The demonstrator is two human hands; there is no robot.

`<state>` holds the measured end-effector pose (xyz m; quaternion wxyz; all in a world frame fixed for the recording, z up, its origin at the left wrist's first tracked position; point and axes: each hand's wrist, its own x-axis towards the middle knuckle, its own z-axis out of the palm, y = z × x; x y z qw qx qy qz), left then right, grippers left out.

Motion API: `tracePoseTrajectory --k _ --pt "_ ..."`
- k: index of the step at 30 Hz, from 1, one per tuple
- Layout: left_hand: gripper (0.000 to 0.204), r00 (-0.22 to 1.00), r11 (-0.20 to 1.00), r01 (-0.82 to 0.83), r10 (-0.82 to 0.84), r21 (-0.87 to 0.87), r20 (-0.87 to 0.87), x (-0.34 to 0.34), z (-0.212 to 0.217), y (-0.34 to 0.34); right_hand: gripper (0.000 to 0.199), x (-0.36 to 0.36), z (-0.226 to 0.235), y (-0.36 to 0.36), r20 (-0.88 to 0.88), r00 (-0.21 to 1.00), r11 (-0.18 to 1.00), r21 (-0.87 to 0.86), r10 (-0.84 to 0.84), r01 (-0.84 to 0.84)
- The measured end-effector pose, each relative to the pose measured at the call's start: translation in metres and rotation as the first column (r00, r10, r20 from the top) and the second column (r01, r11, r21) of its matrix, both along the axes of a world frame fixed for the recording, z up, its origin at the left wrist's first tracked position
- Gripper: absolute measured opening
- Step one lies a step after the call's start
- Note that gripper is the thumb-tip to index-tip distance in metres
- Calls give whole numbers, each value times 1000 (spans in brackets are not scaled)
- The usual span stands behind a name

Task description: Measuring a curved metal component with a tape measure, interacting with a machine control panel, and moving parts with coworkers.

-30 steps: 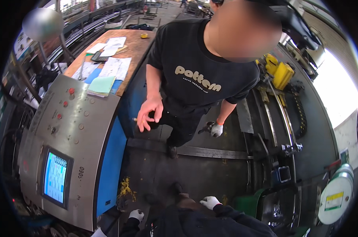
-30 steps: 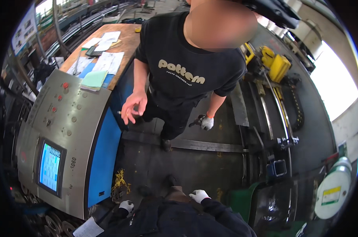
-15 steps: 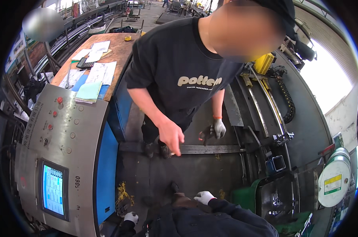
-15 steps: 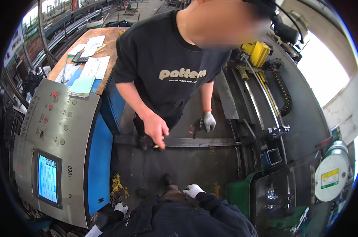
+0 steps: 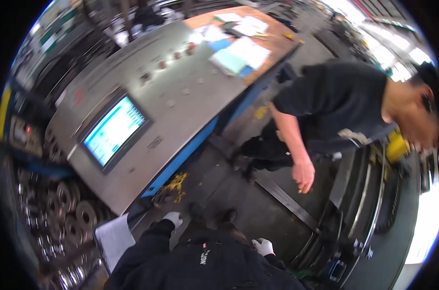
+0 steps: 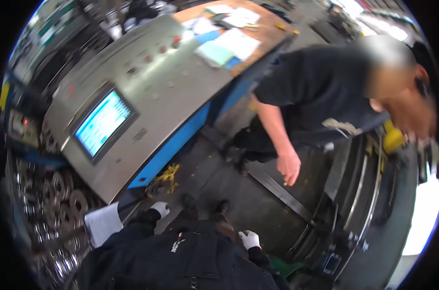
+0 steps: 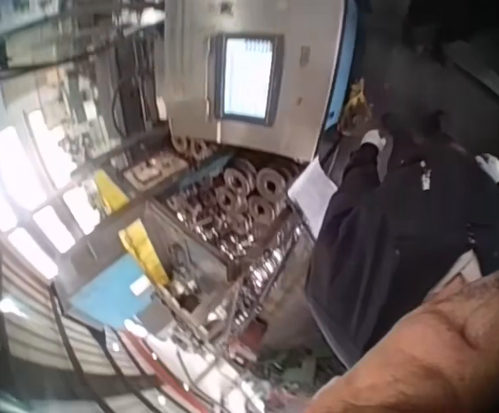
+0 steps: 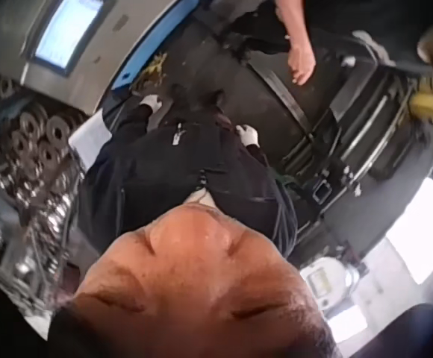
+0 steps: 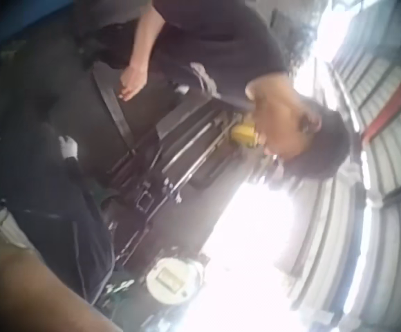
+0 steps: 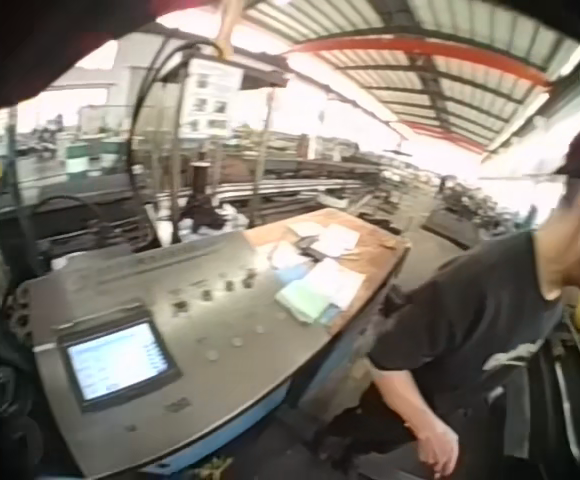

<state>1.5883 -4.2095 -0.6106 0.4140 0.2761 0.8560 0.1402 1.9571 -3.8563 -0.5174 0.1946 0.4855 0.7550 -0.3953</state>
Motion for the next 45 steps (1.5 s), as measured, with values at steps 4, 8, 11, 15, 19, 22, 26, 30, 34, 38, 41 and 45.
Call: tracePoseTrajectory --k 4,8,11,15,19,22,26,30,34,38,41,45 --pt "29 993 988 -118 114 103 41 10 -14 -12 46 -22 19 3 38 992 991 57 117 -119" --pt "32 995 988 -98 100 117 -13 10 -10 -8 49 -28 23 10 50 977 975 73 209 -212" --pt "36 988 979 -149 154 138 -24 17 -45 -25 51 -19 -9 40 -81 789 758 350 609 -550" --pt "29 964 969 -224 206 102 167 5 -39 -25 53 -63 43 31 34 962 956 106 272 -274" --pt "24 943 957 -271 242 101 230 -4 -19 -13 53 -52 36 21 21 978 975 72 209 -210" --pt "23 979 978 -158 138 136 150 -14 20 5 52 -33 11 16 27 972 963 131 235 -236" --pt "24 985 985 -149 139 92 106 -25 19 -1 52 -51 20 14 29 989 989 22 148 -148" --pt "23 981 987 -153 146 47 129 -26 28 12 52 -29 -7 18 -13 988 987 40 156 -155" --pt "25 993 993 -108 106 43 47 -20 21 19 53 -22 -11 23 -17 988 988 18 153 -152" --pt "26 995 992 -102 101 72 9 -8 11 16 55 -19 -1 32 -12 992 992 -8 123 -123" --pt "25 996 995 -85 84 54 12 2 10 26 56 -6 -5 40 -59 995 997 -19 80 -81" --pt "24 996 995 -85 85 52 -1 14 41 43 59 5 -4 43 -2 993 993 -13 116 -116"
